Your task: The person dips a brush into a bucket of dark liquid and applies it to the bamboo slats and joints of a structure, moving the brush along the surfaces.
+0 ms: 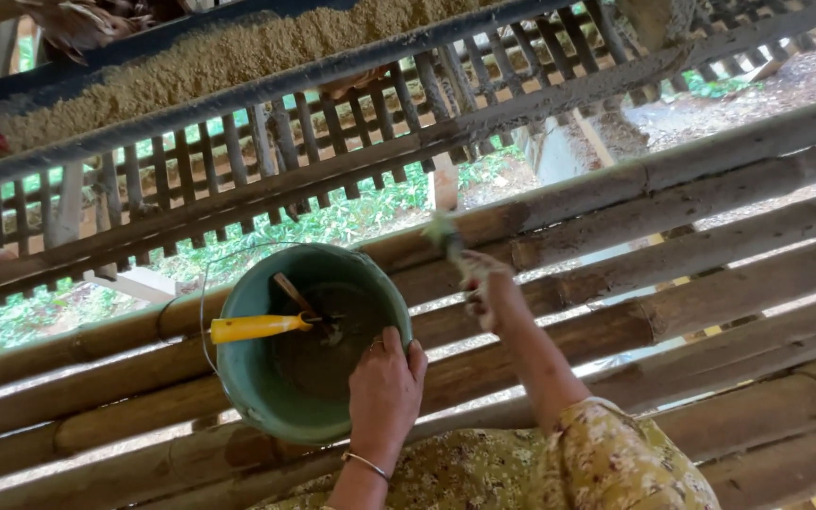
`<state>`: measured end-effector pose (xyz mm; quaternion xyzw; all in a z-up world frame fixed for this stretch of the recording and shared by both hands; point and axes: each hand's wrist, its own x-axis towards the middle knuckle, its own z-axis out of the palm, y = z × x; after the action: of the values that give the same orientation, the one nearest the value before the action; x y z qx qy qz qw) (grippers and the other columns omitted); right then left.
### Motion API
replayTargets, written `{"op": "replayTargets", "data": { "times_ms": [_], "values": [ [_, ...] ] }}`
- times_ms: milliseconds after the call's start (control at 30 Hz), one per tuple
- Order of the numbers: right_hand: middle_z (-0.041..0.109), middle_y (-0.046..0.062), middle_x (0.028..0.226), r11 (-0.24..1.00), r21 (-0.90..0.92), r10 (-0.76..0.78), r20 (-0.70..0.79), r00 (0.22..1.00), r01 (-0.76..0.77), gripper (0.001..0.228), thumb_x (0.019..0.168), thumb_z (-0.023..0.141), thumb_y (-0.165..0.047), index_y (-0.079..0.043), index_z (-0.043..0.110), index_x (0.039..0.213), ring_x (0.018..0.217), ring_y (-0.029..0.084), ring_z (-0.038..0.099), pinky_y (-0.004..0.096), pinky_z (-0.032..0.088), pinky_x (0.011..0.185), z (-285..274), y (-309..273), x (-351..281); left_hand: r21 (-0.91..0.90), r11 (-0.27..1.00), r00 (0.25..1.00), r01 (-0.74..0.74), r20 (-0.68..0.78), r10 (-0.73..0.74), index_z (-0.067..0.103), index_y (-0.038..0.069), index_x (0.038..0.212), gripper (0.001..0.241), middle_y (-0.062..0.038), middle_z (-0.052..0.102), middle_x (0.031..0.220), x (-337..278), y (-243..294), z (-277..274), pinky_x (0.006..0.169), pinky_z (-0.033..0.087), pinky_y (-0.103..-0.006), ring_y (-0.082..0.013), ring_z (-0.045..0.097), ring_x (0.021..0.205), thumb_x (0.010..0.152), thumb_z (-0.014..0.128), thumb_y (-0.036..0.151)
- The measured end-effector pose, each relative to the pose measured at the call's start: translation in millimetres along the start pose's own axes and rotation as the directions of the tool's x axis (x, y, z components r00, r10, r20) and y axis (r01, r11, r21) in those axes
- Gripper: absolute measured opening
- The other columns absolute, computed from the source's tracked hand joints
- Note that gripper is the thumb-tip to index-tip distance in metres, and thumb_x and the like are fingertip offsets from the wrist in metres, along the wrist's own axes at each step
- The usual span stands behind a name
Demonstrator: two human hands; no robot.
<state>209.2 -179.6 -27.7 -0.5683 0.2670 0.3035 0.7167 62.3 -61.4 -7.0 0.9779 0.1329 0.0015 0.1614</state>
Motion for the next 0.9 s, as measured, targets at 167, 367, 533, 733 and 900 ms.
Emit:
{"op": "replayTargets", "data": {
  "times_ms": [167,367,533,733,900],
  "values": [
    [0.031,-0.005,0.057,0.903,0.416,0.051,0.137,0.989,-0.105,0.023,0.095,0.035,-0.011,-0.01,0.044,0.116,0.041,0.004,0.022,0.017,0.012,0.032,-22.3,6.4,42.2,-0.023,0.999,0.993,0.044,0.109,-0.042,0.048,0.008,0.094,0.024,-0.01,0.06,0.076,1.4,3.8,-8.8,0.052,0.054,-0.0359,-0.0248,0.062,0.068,0.097,0.04,0.03],
    [0.035,-0.005,0.054,0.537,0.63,0.201,0.551,0.81,-0.561,0.022,0.101,0.029,-0.023,-0.005,0.027,0.115,0.037,0.002,0.026,0.013,0.023,0.027,-22.2,22.3,74.4,-0.006,0.998,0.989,0.068,0.13,-0.067,0.048,0.008,0.094,0.024,-0.01,0.059,0.078,2.0,6.1,-8.2,0.054,0.054,-0.0347,-0.0238,0.062,0.07,0.097,0.039,0.031],
    [0.041,-0.003,0.062,0.669,0.726,0.045,0.177,0.983,-0.161,0.048,0.098,0.023,-0.008,-0.005,0.026,0.146,0.04,0.003,0.03,0.014,0.024,0.028,-37.1,-1.9,57.0,-0.012,0.998,0.992,0.068,0.111,-0.066,0.047,0.009,0.093,0.024,-0.01,0.059,0.077,3.1,5.6,-9.9,0.052,0.054,-0.036,-0.0243,0.062,0.069,0.098,0.039,0.03],
    [0.03,-0.005,0.058,0.879,0.355,0.209,0.314,0.926,-0.319,0.024,0.094,0.033,-0.011,-0.012,0.042,0.115,0.038,0.001,0.02,0.014,0.011,0.029,-20.6,15.9,50.9,-0.062,0.993,0.989,0.105,0.112,-0.097,0.047,0.005,0.101,0.031,-0.012,0.061,0.075,2.7,5.8,-7.5,0.052,0.054,-0.0367,-0.0262,0.063,0.066,0.098,0.037,0.034],
    [0.063,0.008,0.108,0.777,-0.559,-0.463,-0.196,0.864,0.29,0.034,0.097,0.043,-0.012,-0.009,0.047,0.131,0.049,0.008,0.038,0.022,0.034,0.038,-21.0,-3.4,9.1,-0.102,0.989,0.988,0.103,0.122,-0.09,0.045,0.004,0.115,0.035,-0.013,0.063,0.076,3.2,6.2,-12.5,0.053,0.055,-0.037,-0.0277,0.064,0.066,0.098,0.035,0.033]
  ]
}}
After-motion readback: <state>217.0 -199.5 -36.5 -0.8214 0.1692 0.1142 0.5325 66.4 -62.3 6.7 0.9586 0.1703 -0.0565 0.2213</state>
